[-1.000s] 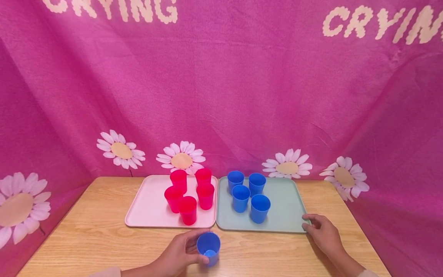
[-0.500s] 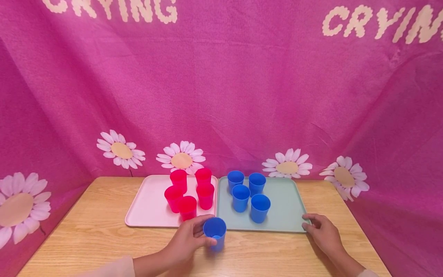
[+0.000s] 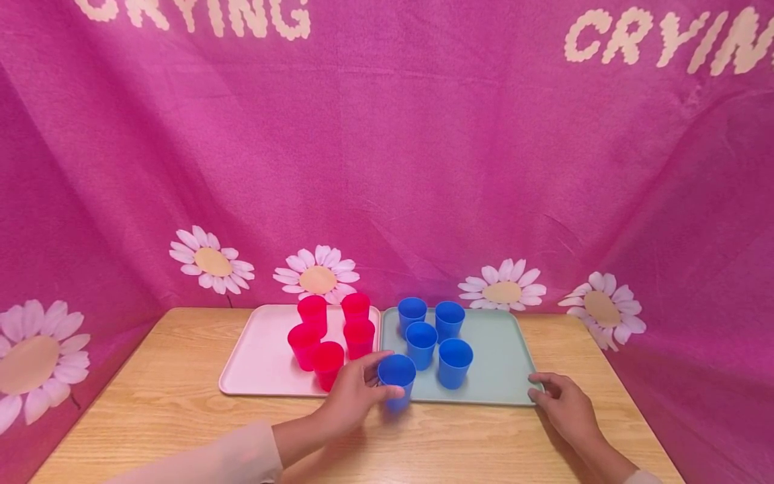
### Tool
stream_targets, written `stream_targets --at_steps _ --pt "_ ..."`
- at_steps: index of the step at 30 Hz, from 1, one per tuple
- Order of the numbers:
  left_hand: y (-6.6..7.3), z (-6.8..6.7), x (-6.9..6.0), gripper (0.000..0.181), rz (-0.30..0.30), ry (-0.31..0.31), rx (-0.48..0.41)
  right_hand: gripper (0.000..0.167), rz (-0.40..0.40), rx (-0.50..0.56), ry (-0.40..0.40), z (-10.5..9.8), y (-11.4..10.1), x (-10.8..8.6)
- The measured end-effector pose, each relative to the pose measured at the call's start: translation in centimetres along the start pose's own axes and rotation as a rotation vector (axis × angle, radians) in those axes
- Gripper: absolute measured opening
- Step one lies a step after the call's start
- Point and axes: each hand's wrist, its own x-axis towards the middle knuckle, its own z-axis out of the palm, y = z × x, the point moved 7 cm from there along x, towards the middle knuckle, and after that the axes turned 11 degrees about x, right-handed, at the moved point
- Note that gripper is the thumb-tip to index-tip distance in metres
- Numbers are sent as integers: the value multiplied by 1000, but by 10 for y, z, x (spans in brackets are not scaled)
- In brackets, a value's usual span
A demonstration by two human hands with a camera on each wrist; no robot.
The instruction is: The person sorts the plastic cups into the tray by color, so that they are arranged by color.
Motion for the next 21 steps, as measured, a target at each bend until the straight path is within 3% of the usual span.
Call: stream_targets --at_steps 9,21 --pt "6 8 21 68 26 58 55 36 -5 3 5 0 1 -1" --pt "-5 17 28 69 21 66 106 35 -3 1 5 0 -2 -2"
